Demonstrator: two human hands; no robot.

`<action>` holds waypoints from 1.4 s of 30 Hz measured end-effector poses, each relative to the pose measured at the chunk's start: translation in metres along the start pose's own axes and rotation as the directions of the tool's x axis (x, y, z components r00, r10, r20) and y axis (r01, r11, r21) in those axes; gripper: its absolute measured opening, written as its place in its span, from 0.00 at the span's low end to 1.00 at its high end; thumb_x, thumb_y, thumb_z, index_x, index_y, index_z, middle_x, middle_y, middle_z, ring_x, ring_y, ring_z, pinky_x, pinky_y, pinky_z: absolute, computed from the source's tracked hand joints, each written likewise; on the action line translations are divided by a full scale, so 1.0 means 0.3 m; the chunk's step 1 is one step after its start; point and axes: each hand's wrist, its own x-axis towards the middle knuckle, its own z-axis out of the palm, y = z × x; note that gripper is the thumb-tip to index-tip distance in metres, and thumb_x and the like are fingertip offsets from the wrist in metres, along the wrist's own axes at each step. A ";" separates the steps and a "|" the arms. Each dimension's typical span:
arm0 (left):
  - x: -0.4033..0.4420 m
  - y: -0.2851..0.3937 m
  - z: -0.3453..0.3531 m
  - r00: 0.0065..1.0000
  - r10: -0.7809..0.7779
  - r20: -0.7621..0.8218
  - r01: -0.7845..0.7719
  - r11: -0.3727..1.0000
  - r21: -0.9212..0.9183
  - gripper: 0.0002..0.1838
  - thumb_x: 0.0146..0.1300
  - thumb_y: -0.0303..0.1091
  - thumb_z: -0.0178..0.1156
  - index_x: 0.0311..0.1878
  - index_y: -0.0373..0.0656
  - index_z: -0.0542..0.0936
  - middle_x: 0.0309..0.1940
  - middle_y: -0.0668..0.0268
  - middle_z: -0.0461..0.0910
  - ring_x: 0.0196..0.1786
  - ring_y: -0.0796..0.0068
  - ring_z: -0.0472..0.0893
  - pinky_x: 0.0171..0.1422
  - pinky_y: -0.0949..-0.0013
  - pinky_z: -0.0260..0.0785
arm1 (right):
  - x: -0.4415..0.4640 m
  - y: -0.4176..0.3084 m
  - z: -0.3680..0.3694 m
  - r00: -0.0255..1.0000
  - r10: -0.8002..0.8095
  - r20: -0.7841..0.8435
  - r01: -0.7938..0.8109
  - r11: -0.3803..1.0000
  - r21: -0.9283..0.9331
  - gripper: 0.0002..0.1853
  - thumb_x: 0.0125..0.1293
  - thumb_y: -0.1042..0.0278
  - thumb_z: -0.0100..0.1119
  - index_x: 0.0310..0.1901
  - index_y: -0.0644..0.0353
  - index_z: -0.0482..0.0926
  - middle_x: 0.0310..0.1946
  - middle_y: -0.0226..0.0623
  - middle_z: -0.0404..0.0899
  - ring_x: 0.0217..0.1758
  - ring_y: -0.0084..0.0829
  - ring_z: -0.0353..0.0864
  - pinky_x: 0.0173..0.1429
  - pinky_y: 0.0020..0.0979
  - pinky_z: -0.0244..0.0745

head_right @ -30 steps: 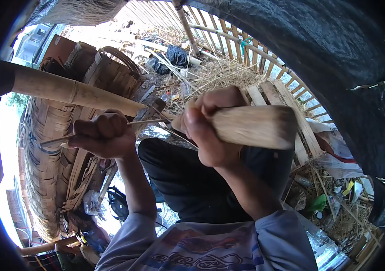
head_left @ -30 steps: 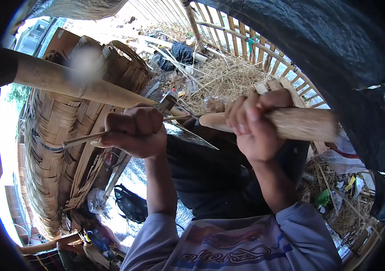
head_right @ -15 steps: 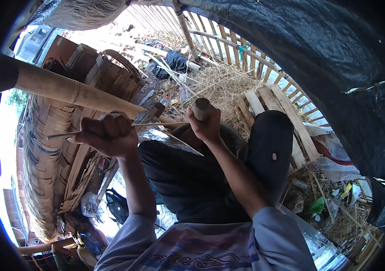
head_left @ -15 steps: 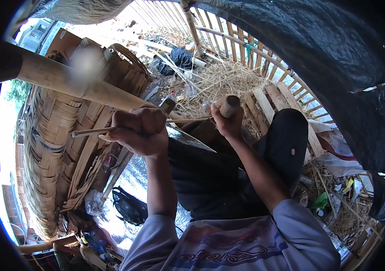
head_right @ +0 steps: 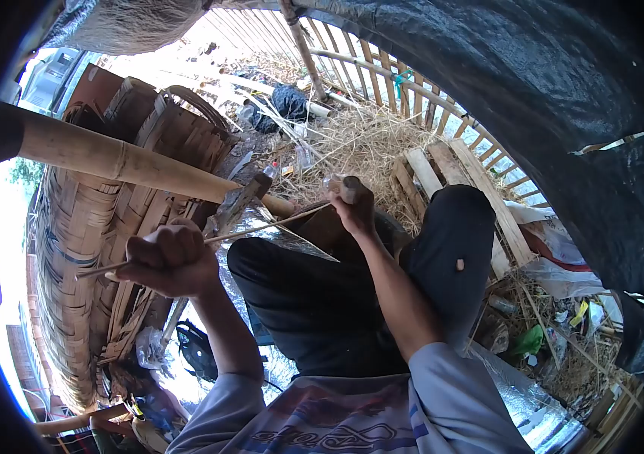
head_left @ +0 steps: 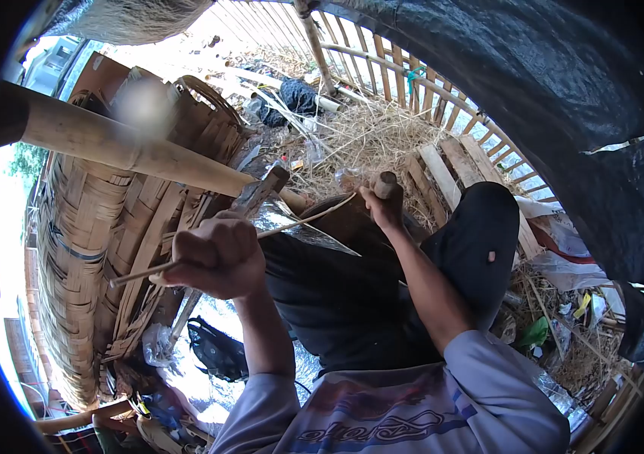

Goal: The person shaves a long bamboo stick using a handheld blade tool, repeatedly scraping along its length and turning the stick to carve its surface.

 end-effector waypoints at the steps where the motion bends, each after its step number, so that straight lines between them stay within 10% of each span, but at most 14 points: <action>1: -0.016 0.017 -0.005 1.000 0.003 -0.004 -0.003 1.000 0.010 0.28 0.65 0.61 0.45 0.19 0.50 0.54 0.08 0.78 0.48 0.10 0.86 0.46 0.13 0.77 0.37 | -0.019 0.052 -0.024 0.990 0.120 -0.074 -0.120 0.993 -0.006 0.06 0.55 0.71 0.61 0.26 0.61 0.74 0.19 0.27 0.73 0.19 0.20 0.73 0.25 0.25 0.68; 8: -0.182 0.130 0.027 0.968 0.030 -0.247 0.053 0.945 0.322 0.23 0.72 0.51 0.42 0.21 0.53 0.53 0.10 0.76 0.46 0.13 0.85 0.43 0.16 0.74 0.36 | 0.010 0.071 -0.098 0.827 0.318 -0.464 -0.401 0.912 -0.089 0.10 0.53 0.67 0.61 0.22 0.60 0.72 0.16 0.27 0.72 0.19 0.21 0.71 0.27 0.28 0.66; 13: -0.256 0.137 0.061 0.973 0.069 -0.219 0.007 0.944 0.329 0.26 0.72 0.48 0.43 0.17 0.51 0.53 0.06 0.78 0.48 0.08 0.87 0.46 0.13 0.78 0.37 | 0.046 -0.001 -0.090 0.903 0.150 -0.403 -0.220 0.966 -0.134 0.08 0.55 0.71 0.62 0.30 0.62 0.72 0.23 0.31 0.74 0.20 0.20 0.70 0.27 0.28 0.67; 15: -0.258 0.124 0.080 0.977 0.080 -0.198 -0.011 0.944 0.331 0.26 0.72 0.46 0.44 0.16 0.50 0.53 0.05 0.78 0.49 0.07 0.88 0.47 0.11 0.79 0.38 | 0.027 -0.141 -0.038 0.924 0.172 -0.341 -0.072 0.956 0.286 0.09 0.57 0.73 0.62 0.32 0.60 0.69 0.24 0.31 0.73 0.21 0.22 0.70 0.29 0.29 0.67; 20: -0.252 0.090 0.119 0.989 0.098 -0.115 -0.050 0.930 0.364 0.26 0.70 0.44 0.47 0.16 0.49 0.55 0.05 0.78 0.51 0.05 0.87 0.51 0.10 0.81 0.43 | -0.090 -0.163 0.003 0.966 0.085 -0.242 0.037 0.887 0.461 0.11 0.61 0.77 0.54 0.28 0.55 0.61 0.16 0.28 0.63 0.20 0.20 0.63 0.30 0.28 0.63; 24: -0.252 0.071 0.133 0.985 0.137 -0.108 -0.083 0.913 0.400 0.25 0.70 0.42 0.45 0.16 0.49 0.54 0.05 0.77 0.51 0.05 0.88 0.49 0.10 0.81 0.41 | -0.139 -0.023 -0.001 0.994 -0.049 -0.095 0.053 0.998 0.044 0.10 0.56 0.76 0.58 0.32 0.55 0.65 0.26 0.30 0.70 0.26 0.20 0.68 0.35 0.25 0.66; 29: -0.235 0.053 0.146 0.980 0.172 -0.099 -0.118 0.905 0.408 0.24 0.71 0.41 0.43 0.16 0.50 0.54 0.05 0.77 0.50 0.06 0.89 0.47 0.10 0.81 0.38 | -0.106 -0.034 -0.009 0.993 0.090 -0.082 -0.060 0.947 0.316 0.11 0.55 0.75 0.62 0.29 0.57 0.66 0.25 0.28 0.70 0.30 0.19 0.71 0.31 0.23 0.69; 31: -0.235 0.050 0.149 0.980 0.160 -0.114 -0.095 0.892 0.442 0.25 0.71 0.42 0.43 0.16 0.50 0.53 0.05 0.77 0.50 0.06 0.88 0.48 0.10 0.80 0.39 | -0.099 0.009 -0.006 0.987 -0.157 0.025 0.159 0.969 -0.192 0.11 0.55 0.74 0.62 0.26 0.57 0.67 0.25 0.28 0.71 0.30 0.18 0.72 0.27 0.23 0.67; 33: -0.234 0.039 0.142 0.981 0.174 -0.089 -0.122 0.901 0.416 0.25 0.71 0.43 0.43 0.16 0.51 0.53 0.05 0.77 0.51 0.06 0.88 0.48 0.10 0.80 0.40 | -0.092 0.082 -0.015 0.981 -0.177 0.082 0.191 0.955 -0.228 0.11 0.57 0.71 0.61 0.23 0.58 0.67 0.20 0.28 0.71 0.26 0.17 0.72 0.24 0.23 0.64; 35: -0.236 0.052 0.129 0.982 0.177 -0.062 -0.135 0.899 0.415 0.25 0.71 0.44 0.43 0.16 0.51 0.53 0.05 0.76 0.51 0.06 0.87 0.48 0.10 0.80 0.40 | -0.136 0.120 -0.012 0.955 0.261 -0.142 -0.260 0.965 0.028 0.12 0.58 0.71 0.60 0.22 0.59 0.68 0.16 0.27 0.70 0.20 0.18 0.70 0.24 0.23 0.64; 42: -0.250 0.078 0.108 0.964 0.189 -0.188 -0.094 0.902 0.422 0.22 0.70 0.45 0.45 0.20 0.50 0.56 0.07 0.76 0.51 0.09 0.85 0.47 0.12 0.78 0.38 | -0.054 -0.300 0.003 0.974 -0.151 -0.171 0.119 0.976 -0.185 0.10 0.57 0.76 0.62 0.24 0.61 0.70 0.20 0.26 0.72 0.24 0.16 0.70 0.31 0.23 0.66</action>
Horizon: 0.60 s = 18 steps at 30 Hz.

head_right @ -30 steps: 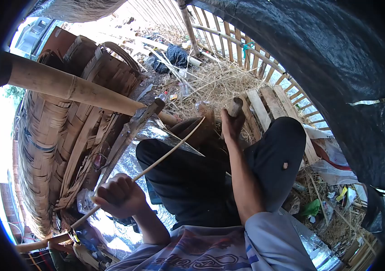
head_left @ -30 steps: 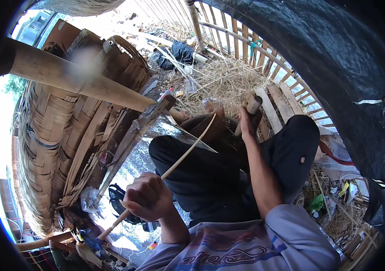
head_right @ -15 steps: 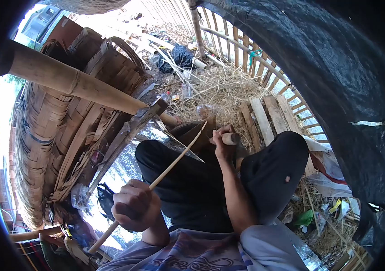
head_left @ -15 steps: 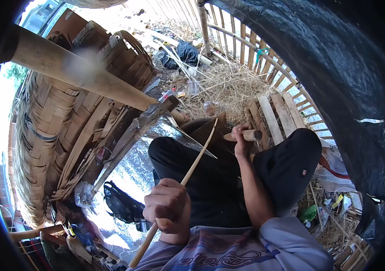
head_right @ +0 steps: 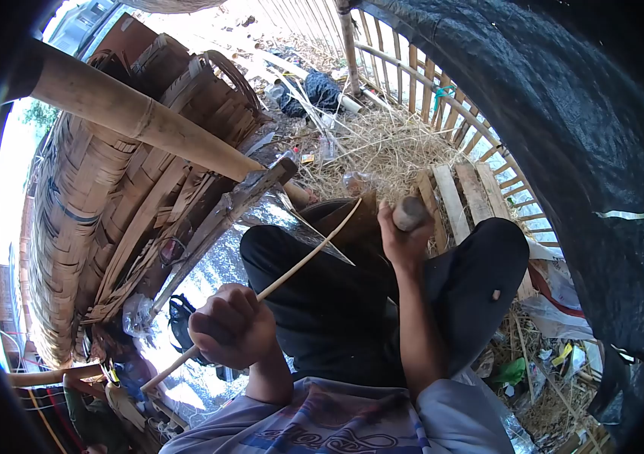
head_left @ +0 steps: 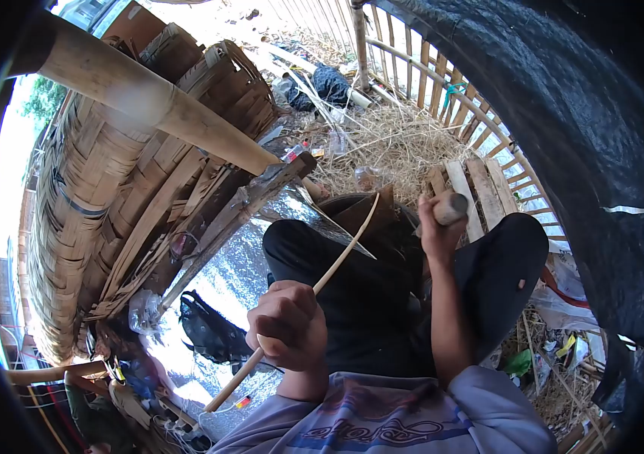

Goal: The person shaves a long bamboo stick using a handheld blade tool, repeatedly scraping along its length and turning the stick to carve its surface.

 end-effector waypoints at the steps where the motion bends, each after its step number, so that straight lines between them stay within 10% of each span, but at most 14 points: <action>1: -0.002 0.003 0.005 1.000 -0.005 -0.026 0.006 1.000 0.010 0.21 0.70 0.45 0.45 0.20 0.50 0.56 0.08 0.75 0.51 0.10 0.85 0.47 0.13 0.78 0.38 | 0.023 -0.076 -0.027 0.999 -0.051 -0.018 0.051 0.999 -0.014 0.09 0.56 0.77 0.62 0.25 0.61 0.69 0.20 0.27 0.71 0.25 0.17 0.70 0.32 0.23 0.67; 7: -0.019 -0.020 0.015 0.999 0.020 0.035 -0.021 1.000 0.009 0.24 0.69 0.48 0.45 0.17 0.49 0.56 0.07 0.74 0.51 0.09 0.84 0.48 0.13 0.77 0.41 | 0.005 -0.503 -0.114 0.969 -0.189 0.159 0.035 0.743 0.669 0.08 0.65 0.65 0.47 0.31 0.54 0.60 0.15 0.27 0.61 0.17 0.23 0.60 0.27 0.29 0.63; 18: -0.035 0.018 0.036 0.969 -0.124 0.215 0.129 0.992 -0.008 0.28 0.69 0.53 0.43 0.14 0.49 0.54 0.05 0.76 0.51 0.06 0.83 0.51 0.12 0.78 0.43 | -0.086 -0.685 -0.162 0.912 -0.251 0.326 -0.046 0.725 0.687 0.14 0.61 0.62 0.61 0.31 0.56 0.66 0.13 0.30 0.71 0.12 0.25 0.69 0.22 0.29 0.72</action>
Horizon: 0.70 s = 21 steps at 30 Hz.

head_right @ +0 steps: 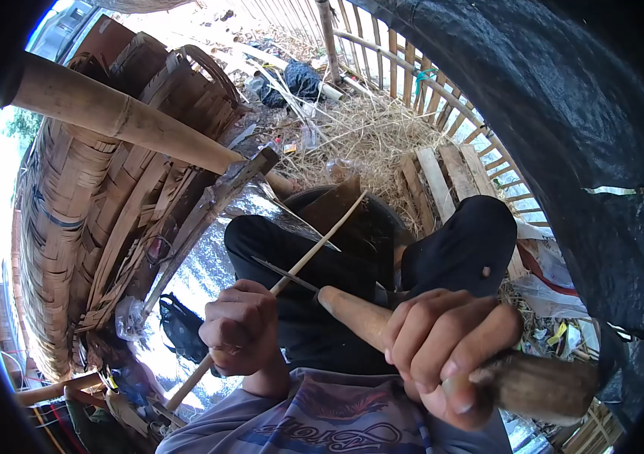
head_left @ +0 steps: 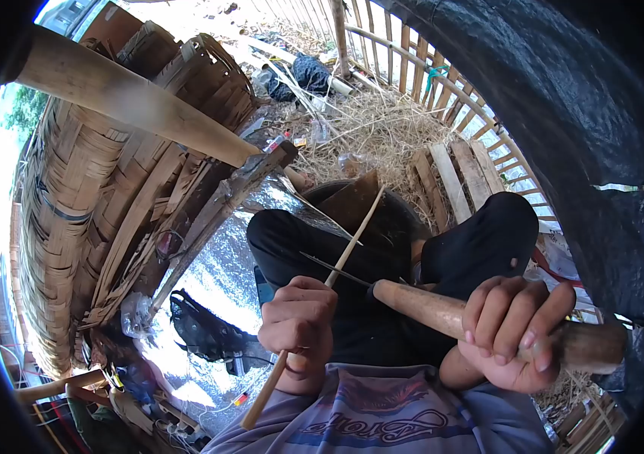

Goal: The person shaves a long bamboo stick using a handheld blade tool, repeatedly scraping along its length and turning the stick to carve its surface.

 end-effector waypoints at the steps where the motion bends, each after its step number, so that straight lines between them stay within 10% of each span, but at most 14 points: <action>1: 0.000 0.029 0.006 1.000 -0.018 -0.007 0.018 1.000 -0.001 0.28 0.69 0.53 0.43 0.14 0.49 0.54 0.05 0.76 0.51 0.06 0.83 0.51 0.12 0.78 0.43 | -0.003 0.002 -0.010 0.999 0.020 -0.033 -0.019 1.000 0.002 0.14 0.61 0.62 0.61 0.31 0.56 0.65 0.14 0.30 0.71 0.13 0.25 0.68 0.24 0.29 0.71; 21: -0.097 -0.072 0.012 0.991 -0.131 0.009 0.132 0.987 -0.093 0.26 0.68 0.48 0.46 0.15 0.50 0.55 0.05 0.77 0.50 0.06 0.84 0.50 0.10 0.79 0.43 | -0.089 0.019 -0.179 0.940 -0.006 -0.341 -0.039 0.991 -0.126 0.09 0.62 0.65 0.47 0.30 0.55 0.59 0.14 0.28 0.60 0.17 0.22 0.58 0.27 0.28 0.61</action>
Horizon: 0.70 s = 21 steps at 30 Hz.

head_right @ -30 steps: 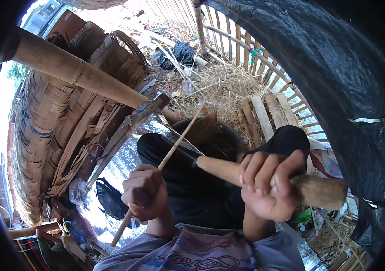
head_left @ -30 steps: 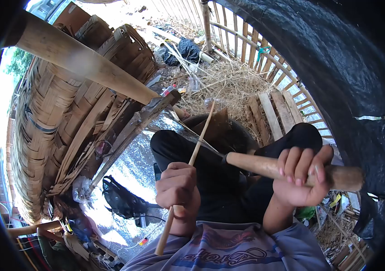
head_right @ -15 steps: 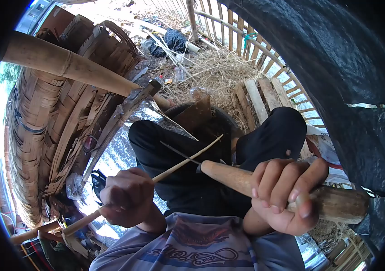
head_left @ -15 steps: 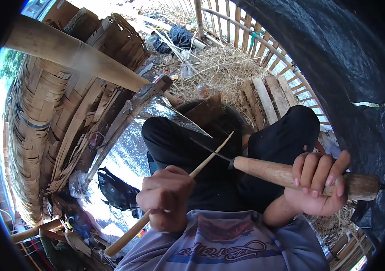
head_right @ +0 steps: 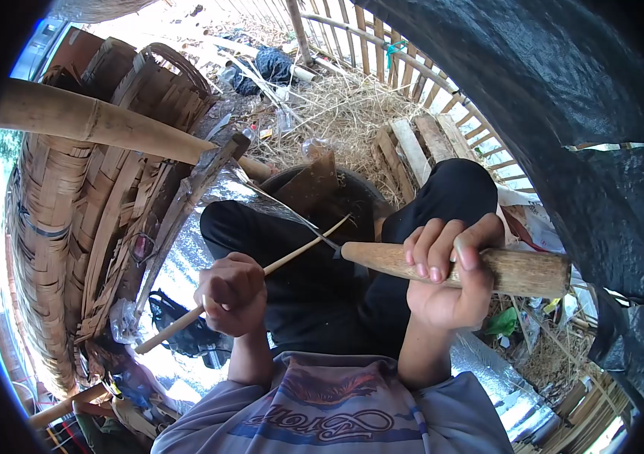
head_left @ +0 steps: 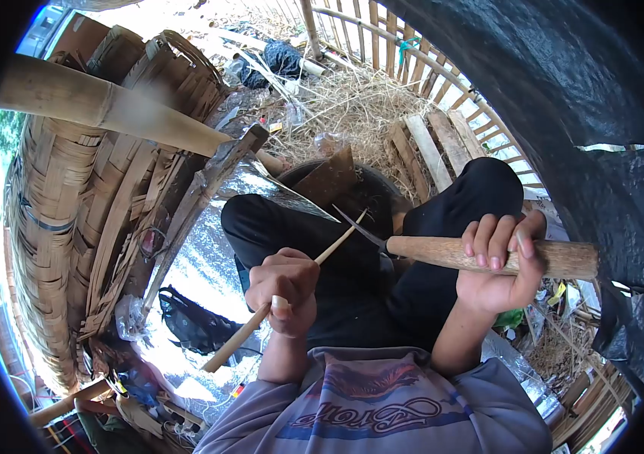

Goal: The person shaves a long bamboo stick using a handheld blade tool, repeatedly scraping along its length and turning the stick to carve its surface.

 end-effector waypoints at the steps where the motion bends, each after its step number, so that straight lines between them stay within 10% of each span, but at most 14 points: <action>1: -0.004 0.005 0.012 1.000 0.006 -0.007 -0.006 1.000 0.012 0.26 0.68 0.48 0.46 0.15 0.50 0.54 0.05 0.77 0.50 0.06 0.84 0.50 0.10 0.79 0.43 | -0.004 0.011 0.004 1.000 -0.011 0.026 0.010 0.999 0.042 0.10 0.62 0.66 0.50 0.30 0.56 0.60 0.14 0.29 0.61 0.17 0.23 0.59 0.27 0.28 0.63; 11: -0.024 0.053 -0.028 0.946 -0.027 0.323 0.055 0.995 -0.077 0.28 0.69 0.47 0.46 0.13 0.48 0.56 0.05 0.74 0.53 0.04 0.80 0.52 0.10 0.75 0.44 | -0.070 0.055 -0.005 0.982 0.134 0.136 -0.145 0.987 0.074 0.11 0.63 0.69 0.55 0.31 0.58 0.61 0.15 0.32 0.65 0.18 0.24 0.63 0.28 0.30 0.66; 21: -0.033 0.038 -0.045 0.948 -0.038 0.315 0.058 0.997 -0.056 0.28 0.69 0.47 0.48 0.13 0.48 0.57 0.05 0.74 0.52 0.05 0.80 0.52 0.10 0.76 0.44 | -0.061 0.044 -0.014 0.981 0.110 0.162 -0.095 0.990 -0.103 0.11 0.64 0.62 0.48 0.30 0.53 0.58 0.13 0.27 0.61 0.15 0.20 0.58 0.25 0.25 0.61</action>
